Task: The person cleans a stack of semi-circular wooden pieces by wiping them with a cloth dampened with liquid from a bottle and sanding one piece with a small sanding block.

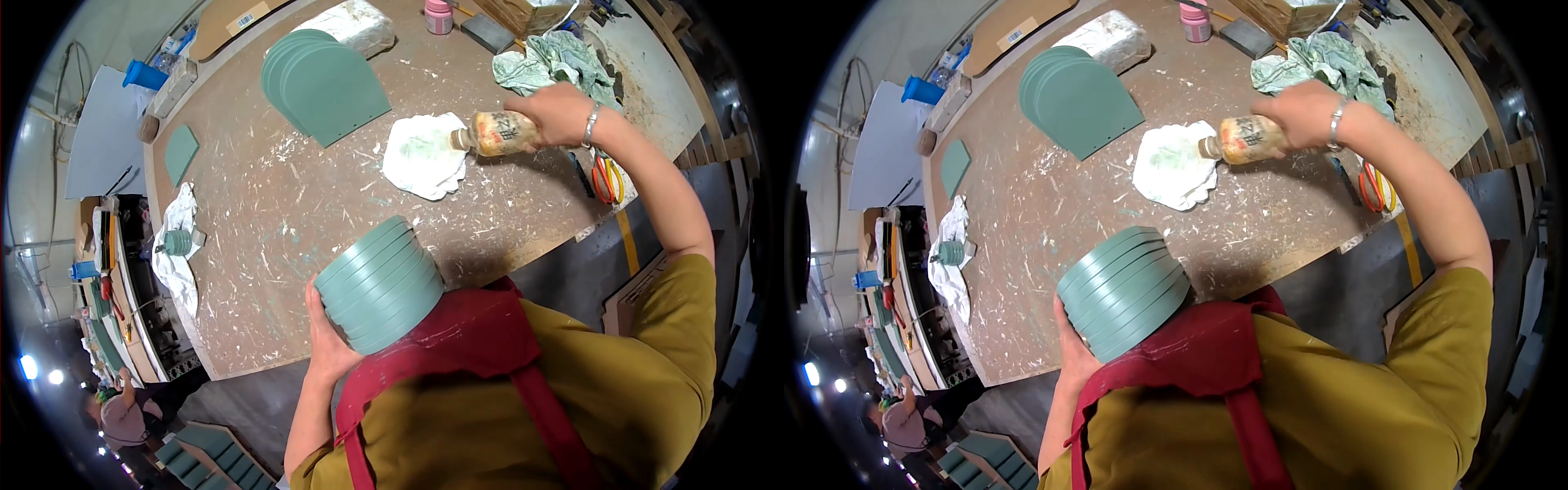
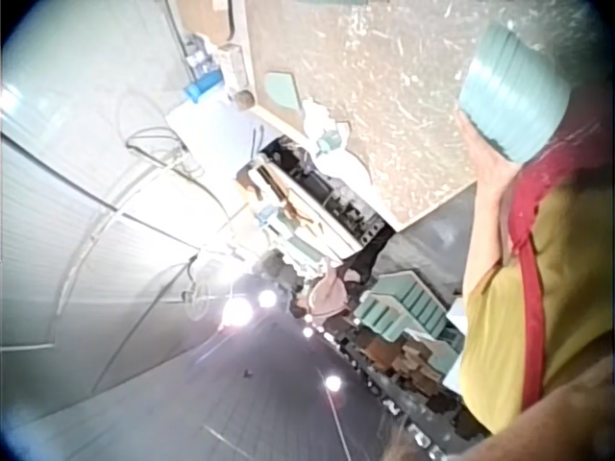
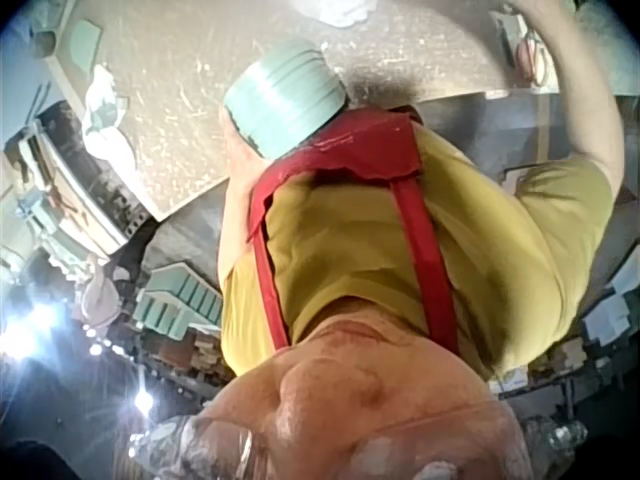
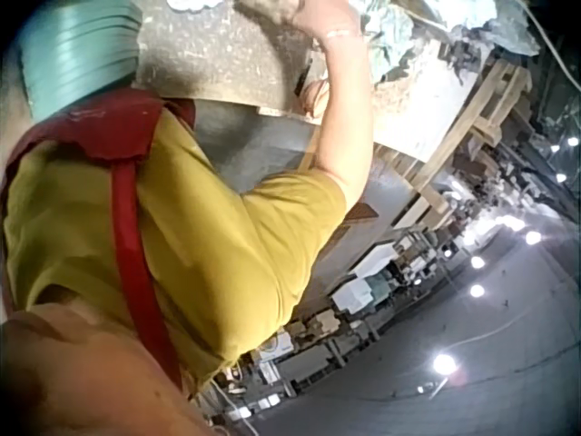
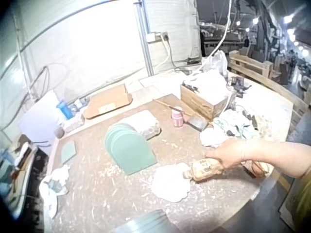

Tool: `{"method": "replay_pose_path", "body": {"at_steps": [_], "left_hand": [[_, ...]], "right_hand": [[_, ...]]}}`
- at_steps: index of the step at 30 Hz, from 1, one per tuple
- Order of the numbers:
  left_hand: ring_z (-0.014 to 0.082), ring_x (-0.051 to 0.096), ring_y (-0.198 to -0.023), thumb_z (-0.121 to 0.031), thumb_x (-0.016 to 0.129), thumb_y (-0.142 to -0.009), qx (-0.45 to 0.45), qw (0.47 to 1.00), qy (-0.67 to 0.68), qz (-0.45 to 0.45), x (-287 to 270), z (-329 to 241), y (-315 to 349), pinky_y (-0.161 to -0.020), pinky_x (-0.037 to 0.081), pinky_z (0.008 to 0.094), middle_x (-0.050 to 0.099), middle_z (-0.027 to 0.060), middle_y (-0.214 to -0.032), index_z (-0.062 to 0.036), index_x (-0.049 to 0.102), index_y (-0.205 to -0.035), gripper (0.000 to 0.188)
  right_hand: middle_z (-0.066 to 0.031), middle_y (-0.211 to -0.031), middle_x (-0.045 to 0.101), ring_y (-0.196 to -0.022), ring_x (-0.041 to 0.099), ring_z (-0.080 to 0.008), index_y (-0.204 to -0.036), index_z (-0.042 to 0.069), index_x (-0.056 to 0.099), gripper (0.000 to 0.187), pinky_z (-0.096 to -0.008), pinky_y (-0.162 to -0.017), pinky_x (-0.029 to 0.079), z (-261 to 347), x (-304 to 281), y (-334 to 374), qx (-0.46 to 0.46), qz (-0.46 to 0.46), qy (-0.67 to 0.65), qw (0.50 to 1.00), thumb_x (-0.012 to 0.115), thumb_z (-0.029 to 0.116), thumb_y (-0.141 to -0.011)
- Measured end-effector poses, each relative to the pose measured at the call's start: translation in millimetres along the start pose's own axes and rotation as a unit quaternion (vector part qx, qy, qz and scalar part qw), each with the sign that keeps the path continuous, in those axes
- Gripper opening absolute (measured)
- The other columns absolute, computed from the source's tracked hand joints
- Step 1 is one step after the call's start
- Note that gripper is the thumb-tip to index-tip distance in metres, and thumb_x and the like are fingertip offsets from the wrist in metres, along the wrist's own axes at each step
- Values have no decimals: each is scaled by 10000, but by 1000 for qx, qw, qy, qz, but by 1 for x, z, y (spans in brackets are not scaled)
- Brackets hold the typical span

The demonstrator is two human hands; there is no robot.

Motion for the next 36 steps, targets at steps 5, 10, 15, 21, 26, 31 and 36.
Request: {"method": "replay_pose_path", "body": {"at_steps": [5, 10, 15, 21, 26, 31, 36], "left_hand": [[436, 369, -1252, -309, 888, -560, 9, 999, -36, 1, 0, -3, -1, -1012, 366, 508, 246, 252, -1423, -107, -1, -1453, 1277], [332, 437, -1268, -268, 837, -670, -20, 998, -37, 38, 0, 0, -2, -1068, 322, 439, 363, 227, -1405, -21, -96, -1448, 1240], [384, 439, -1167, -265, 870, -591, -14, 1000, -19, 19, -1, -10, -12, -954, 407, 470, 338, 216, -1309, -99, 80, -1428, 1163], [376, 434, -1192, -239, 839, -645, 28, 998, -49, 20, 3, -5, -7, -981, 390, 465, 314, 227, -1345, -115, -17, -1459, 1188], [394, 388, -1266, -255, 811, -687, 56, 990, -124, 36, 7, 1, 0, -1040, 334, 487, 256, 249, -1424, -93, -151, -1462, 1245], [406, 379, -1276, -275, 810, -691, 61, 986, -151, 43, 3, -2, 1, -1052, 314, 501, 264, 259, -1436, -102, -166, -1466, 1258], [428, 390, -1245, -287, 842, -642, 75, 991, -106, 24, 1, 4, 3, -1026, 336, 514, 315, 257, -1390, -135, -123, -1477, 1285]], "right_hand": [[-128, -1009, 673, -878, 665, -213, -1349, 37, 422, 783, -317, -806, 518, -78, 56, 3, 37, -102, -324, 940, 760, 388, -736], [-115, -1187, 605, -1046, 612, -177, -1384, 31, 342, 744, -323, -916, 495, -79, 37, -45, -14, -348, -627, 697, 746, 270, -806], [-97, -1185, 583, -1090, 550, -184, -1271, 16, 416, 692, -310, -952, 429, -72, 68, -95, -28, -490, -519, 700, 788, 299, -760], [-155, -1267, 546, -1152, 537, -244, -1307, -8, 390, 675, -343, -985, 418, -64, 102, -59, 102, -481, -452, 744, 741, 258, -795], [-232, -1392, 410, -1313, 367, -360, -1351, -21, 396, 761, -434, -1108, 267, 14, 128, -19, 157, -366, -443, 803, 652, 465, -825], [-235, -1465, 298, -1382, 230, -378, -1328, -21, 429, 807, -467, -1133, 154, 51, 109, -40, 144, -286, -265, 909, 616, 563, -804], [-196, -1375, 435, -1318, 369, -313, -1272, -30, 495, 612, -431, -1084, 284, 65, 121, -49, 41, -365, -404, 838, 665, 360, -832]]}}
Point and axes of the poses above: each hand's wrist, its own y-axis away from the middle knuckle, its own x-axis out of the palm, z = x × y, the point moved 8 cm from there along -y, towards the middle knuckle
